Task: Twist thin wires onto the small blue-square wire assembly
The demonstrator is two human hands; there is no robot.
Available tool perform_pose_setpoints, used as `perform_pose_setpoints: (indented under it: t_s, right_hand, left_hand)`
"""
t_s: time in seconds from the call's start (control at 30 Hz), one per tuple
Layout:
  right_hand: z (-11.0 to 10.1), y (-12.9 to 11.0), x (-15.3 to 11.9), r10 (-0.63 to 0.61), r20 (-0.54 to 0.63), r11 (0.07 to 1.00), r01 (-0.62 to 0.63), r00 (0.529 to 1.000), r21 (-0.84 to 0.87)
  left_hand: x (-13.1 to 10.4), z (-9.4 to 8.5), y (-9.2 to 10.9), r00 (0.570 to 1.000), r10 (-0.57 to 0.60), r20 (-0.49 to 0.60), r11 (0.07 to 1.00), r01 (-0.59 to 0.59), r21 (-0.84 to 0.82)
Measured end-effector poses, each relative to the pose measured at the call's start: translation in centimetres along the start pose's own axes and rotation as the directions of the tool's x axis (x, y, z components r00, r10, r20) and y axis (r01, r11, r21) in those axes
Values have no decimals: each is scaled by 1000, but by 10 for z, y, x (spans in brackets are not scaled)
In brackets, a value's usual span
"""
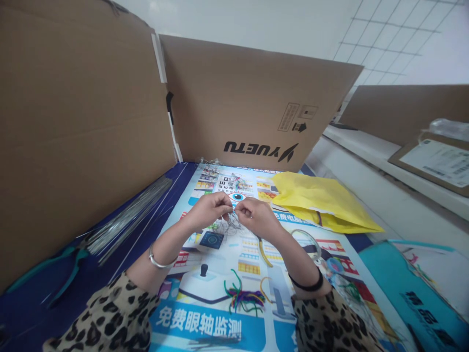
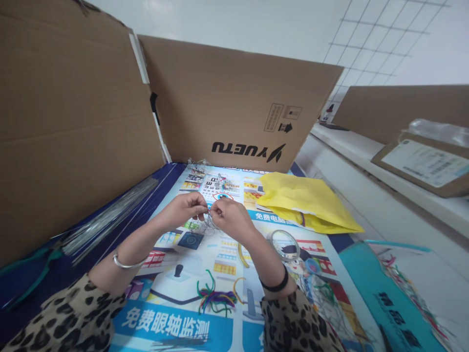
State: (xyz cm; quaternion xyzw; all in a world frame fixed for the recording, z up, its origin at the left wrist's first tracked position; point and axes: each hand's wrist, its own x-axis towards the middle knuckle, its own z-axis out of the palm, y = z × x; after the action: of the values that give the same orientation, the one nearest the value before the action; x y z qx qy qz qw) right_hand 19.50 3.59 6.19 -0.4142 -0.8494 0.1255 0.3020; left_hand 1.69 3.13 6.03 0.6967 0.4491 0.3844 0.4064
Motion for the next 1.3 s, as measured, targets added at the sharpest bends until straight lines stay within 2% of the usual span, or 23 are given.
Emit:
perform_pose_setpoints:
  t_s: [0.13,0.2,0.4,0.6,0.67,0.83,0.93,1.17,1.3]
  right_hand:
    - [-1,-2,-1,-1,39,999,-1,999,52]
    - [-2,-3,-2,-8,56,997,4,998,75]
    - [-2,2,-4,-39,103,987,23,994,159]
    - [2,9,-1,65,25,968,-69,998,240]
    - [3,12,-1,109,33,952,-114,994,286]
    - [6,15,-1,94,146,909,-145,985,390]
    - [6,14,-1,75,167,891,-141,983,432]
    - [-2,5,0,164,241,775,-276,957,568]
    - [-1,3,0,204,233,751,-305,951,586]
  left_hand:
    - [0,0,0,999,-39,-9,996,38,-81]
    - [0,-1,-2,1000,-18,-18,997,17,-73]
    - [-2,0,-1,990,135,-31,979,-129,155]
    - [-4,2,-1,976,219,-20,941,-206,267]
    - [-4,3,-2,968,251,-12,926,-236,294]
    - [-3,5,-8,925,380,-12,861,-349,369]
    - [-2,5,-9,885,465,7,822,-435,368]
    - [-3,6,-9,827,561,41,751,-530,394]
    - [-2,7,-8,798,602,27,735,-567,371]
